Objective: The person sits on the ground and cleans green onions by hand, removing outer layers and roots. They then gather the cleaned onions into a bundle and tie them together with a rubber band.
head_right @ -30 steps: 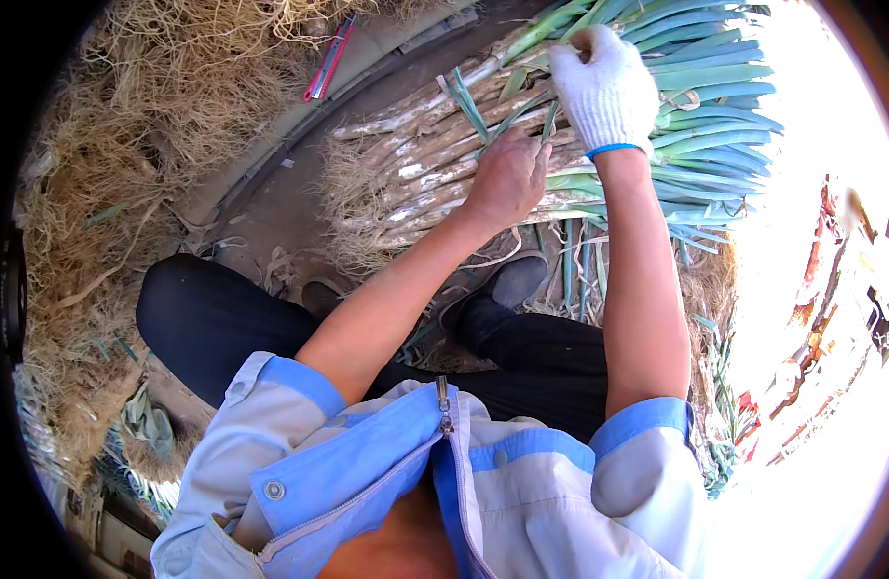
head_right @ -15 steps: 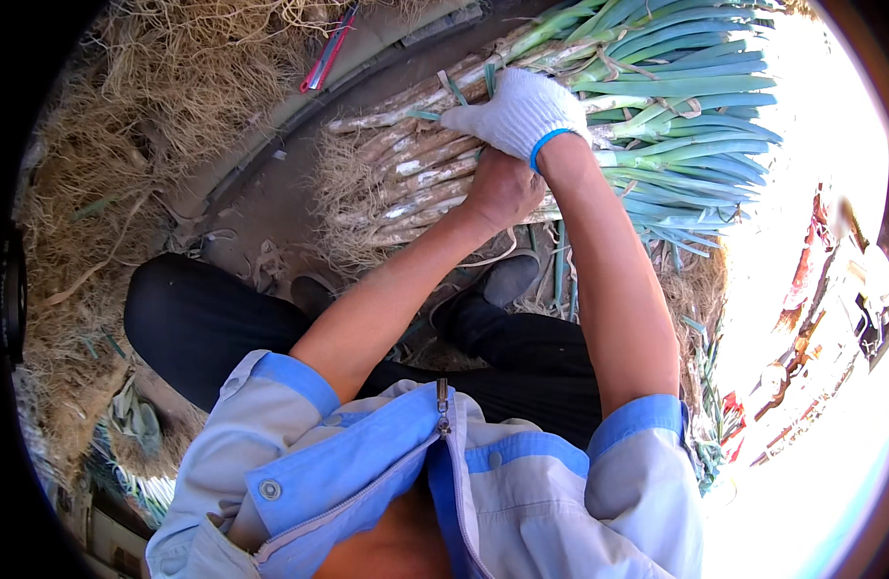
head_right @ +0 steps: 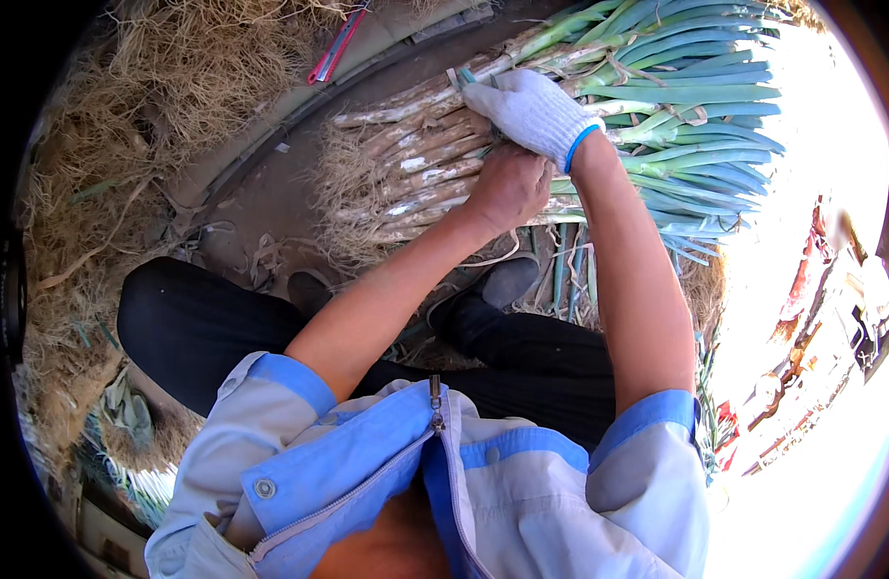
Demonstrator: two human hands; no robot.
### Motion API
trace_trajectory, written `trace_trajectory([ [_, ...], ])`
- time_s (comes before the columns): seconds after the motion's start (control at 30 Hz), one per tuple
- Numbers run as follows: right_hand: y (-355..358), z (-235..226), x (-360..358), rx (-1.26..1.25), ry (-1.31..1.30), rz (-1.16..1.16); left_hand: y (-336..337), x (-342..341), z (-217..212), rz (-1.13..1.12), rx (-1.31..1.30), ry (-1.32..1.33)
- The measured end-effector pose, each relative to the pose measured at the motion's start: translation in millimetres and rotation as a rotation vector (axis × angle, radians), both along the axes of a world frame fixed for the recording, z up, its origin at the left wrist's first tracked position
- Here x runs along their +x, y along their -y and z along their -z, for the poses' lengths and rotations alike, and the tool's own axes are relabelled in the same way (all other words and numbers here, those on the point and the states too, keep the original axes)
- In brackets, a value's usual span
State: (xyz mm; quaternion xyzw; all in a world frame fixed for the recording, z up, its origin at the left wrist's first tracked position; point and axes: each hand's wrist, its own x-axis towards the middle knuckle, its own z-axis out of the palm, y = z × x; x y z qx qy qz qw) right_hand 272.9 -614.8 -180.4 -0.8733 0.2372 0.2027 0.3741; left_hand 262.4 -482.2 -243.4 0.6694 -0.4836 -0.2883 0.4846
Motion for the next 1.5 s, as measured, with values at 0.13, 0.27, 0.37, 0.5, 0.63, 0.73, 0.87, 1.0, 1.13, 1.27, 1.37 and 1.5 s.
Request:
trace_trajectory([
  [0.13,4.2,-14.9,2.5,0.246,-0.118,0.432,-7.6,22.2,-20.3,0.069,-0.071,-0.094],
  [0.27,5.6,-26.8,-22.1,0.595,0.0,1.051,-20.4,91.1,-60.9,0.096,0.21,-0.763],
  [0.37,-5.2,-34.0,-1.0,0.685,0.134,1.204,-16.0,100.1,-71.6,0.152,0.177,-0.894],
  [0.5,-12.8,-50.2,34.9,0.859,0.378,1.014,-22.3,92.4,-55.3,0.22,0.272,-0.686],
  [0.63,24.1,-21.1,82.5,0.957,0.314,1.113,-6.9,102.5,-65.5,0.277,0.259,-0.466],
  [0.73,32.5,54.0,94.1,0.649,0.399,1.1,-2.9,92.5,-54.8,0.291,0.192,-0.241],
  [0.87,16.3,67.7,105.9,0.83,0.238,1.188,-14.8,71.6,-40.7,0.312,0.27,-0.079],
  [1.0,31.3,76.4,105.7,0.918,0.1,1.01,11.4,59.9,-39.7,0.331,0.196,0.024],
  [1.13,-14.5,42.9,116.6,-0.351,0.614,-0.385,12.3,51.9,-41.9,0.138,-0.142,0.071],
  [1.27,-77.6,-13.4,110.7,-0.189,0.541,-0.713,1.8,50.5,-20.2,0.17,0.063,0.061],
  [1.37,-111.1,-54.9,91.8,0.072,0.032,-0.587,6.2,47.8,-29.2,0.044,0.352,-0.069],
  [1.5,-126.9,-43.0,59.3,0.063,-0.038,-0.622,13.7,28.0,-31.3,-0.185,0.253,-0.177],
])
